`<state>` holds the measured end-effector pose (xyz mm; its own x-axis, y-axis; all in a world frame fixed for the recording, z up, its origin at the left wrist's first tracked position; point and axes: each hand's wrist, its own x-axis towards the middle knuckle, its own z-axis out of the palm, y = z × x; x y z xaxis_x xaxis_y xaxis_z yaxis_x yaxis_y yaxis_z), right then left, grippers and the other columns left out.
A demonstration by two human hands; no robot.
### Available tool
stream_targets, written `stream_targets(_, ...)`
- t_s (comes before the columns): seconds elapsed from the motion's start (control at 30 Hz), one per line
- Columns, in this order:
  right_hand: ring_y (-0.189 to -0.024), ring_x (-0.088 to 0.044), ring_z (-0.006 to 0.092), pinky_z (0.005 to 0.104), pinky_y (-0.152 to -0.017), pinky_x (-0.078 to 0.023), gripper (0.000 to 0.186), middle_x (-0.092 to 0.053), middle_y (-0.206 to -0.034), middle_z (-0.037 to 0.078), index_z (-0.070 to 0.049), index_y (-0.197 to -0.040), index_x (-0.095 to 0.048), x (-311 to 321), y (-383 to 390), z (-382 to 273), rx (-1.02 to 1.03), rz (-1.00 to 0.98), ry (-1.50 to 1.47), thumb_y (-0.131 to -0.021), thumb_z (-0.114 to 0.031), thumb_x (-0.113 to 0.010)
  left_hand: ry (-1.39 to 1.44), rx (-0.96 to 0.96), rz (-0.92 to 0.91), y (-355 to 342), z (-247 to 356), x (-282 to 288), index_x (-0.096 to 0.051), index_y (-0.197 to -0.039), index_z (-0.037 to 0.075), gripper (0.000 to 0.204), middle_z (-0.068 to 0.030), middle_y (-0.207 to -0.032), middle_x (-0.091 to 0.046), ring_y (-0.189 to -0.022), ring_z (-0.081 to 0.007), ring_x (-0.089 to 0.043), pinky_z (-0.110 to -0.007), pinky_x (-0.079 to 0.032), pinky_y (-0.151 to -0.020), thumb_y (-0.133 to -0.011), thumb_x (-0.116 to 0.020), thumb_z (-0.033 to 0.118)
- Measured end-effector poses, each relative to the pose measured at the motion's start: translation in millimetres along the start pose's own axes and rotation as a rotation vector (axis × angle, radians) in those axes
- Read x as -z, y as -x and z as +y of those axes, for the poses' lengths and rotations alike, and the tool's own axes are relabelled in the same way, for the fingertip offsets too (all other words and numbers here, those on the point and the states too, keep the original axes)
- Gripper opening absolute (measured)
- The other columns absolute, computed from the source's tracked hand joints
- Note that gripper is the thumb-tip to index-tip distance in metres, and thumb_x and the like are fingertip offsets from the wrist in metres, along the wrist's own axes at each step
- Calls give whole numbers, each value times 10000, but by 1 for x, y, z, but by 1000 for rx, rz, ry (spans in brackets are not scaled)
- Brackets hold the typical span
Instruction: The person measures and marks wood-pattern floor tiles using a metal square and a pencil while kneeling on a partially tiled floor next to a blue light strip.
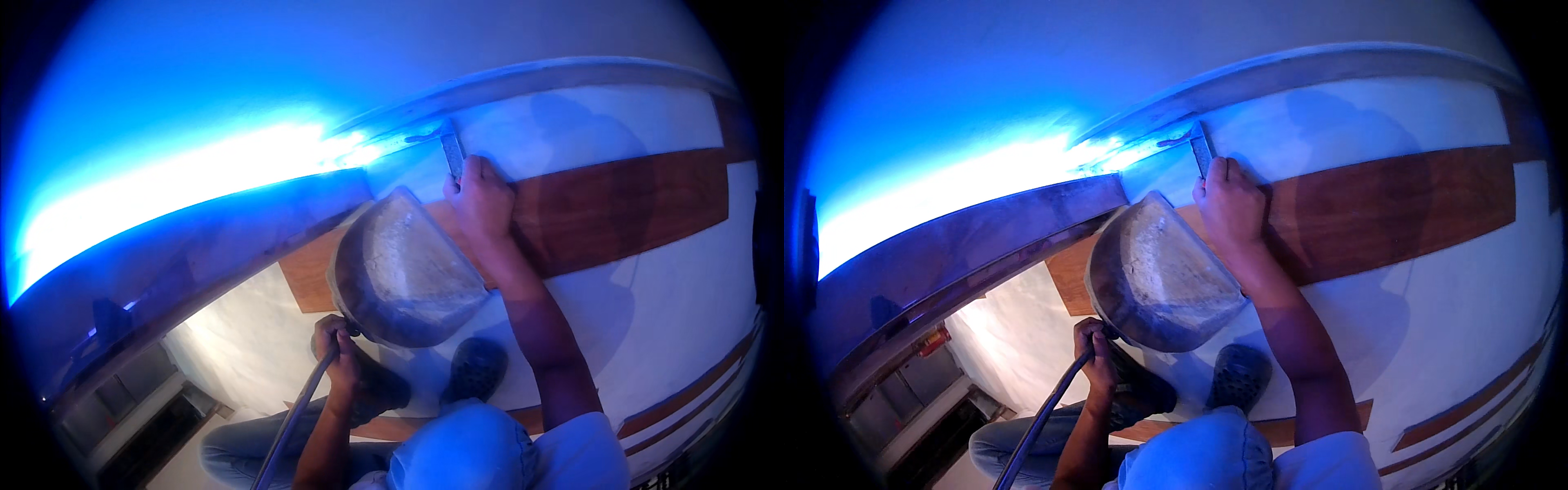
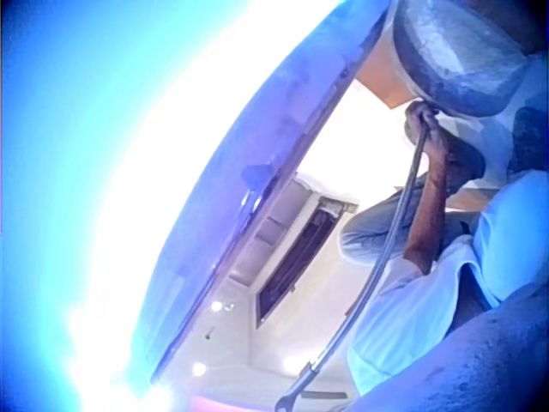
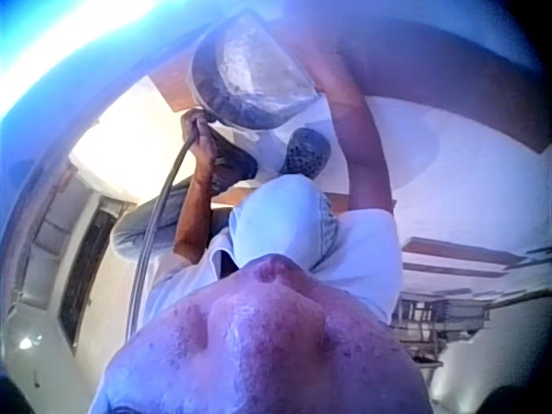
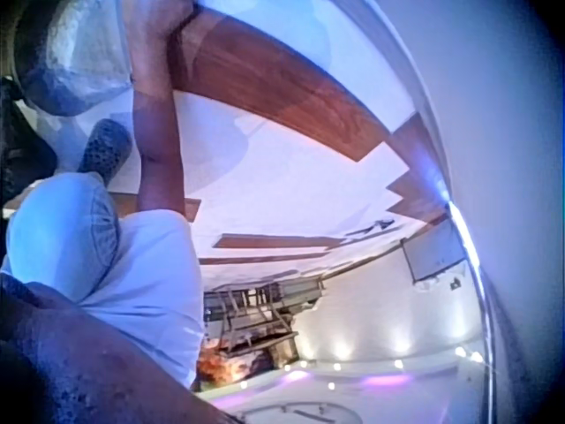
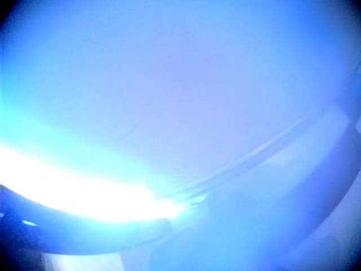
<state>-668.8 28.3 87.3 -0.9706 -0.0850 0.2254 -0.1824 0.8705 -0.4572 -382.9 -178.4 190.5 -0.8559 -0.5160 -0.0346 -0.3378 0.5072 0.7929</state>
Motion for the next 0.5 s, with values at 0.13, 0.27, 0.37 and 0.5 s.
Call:
stream_targets(0.13,-673,-715,291,430,-566,-585,254,-678,-868,89,-91,-923,-562,2,-1,3,-17,-25,-17,-893,-239,-767,35,38,-18,-1,-2,0,-613,-1048,10,142,-129,-1030,-644,-768,-193,-654,-326,-533,-685,-1071,-562,140)
stream_targets(0.27,-674,-714,303,443,-586,-590,277,-681,-860,84,-91,-922,-565,2,7,6,-87,-46,-44,-888,-254,-787,73,108,-22,-1,1,0,-609,-1046,15,127,-116,-1036,-651,-771,-177,-652,-318,-527,-682,-1071,-566,132)
stream_targets(0.37,-688,-714,310,456,-596,-590,305,-679,-848,80,-90,-922,-566,5,15,13,-111,-47,-20,-878,-271,-808,55,114,-48,1,-7,1,-601,-1054,14,119,-109,-1048,-644,-787,-170,-648,-311,-525,-690,-1075,-561,124)
stream_targets(0.5,-722,-712,326,491,-615,-581,339,-669,-842,80,-84,-922,-564,9,28,30,-148,-58,-2,-882,-302,-821,60,167,-51,4,-17,1,-596,-1081,21,93,-101,-1101,-622,-811,-159,-644,-305,-529,-699,-1082,-548,101)
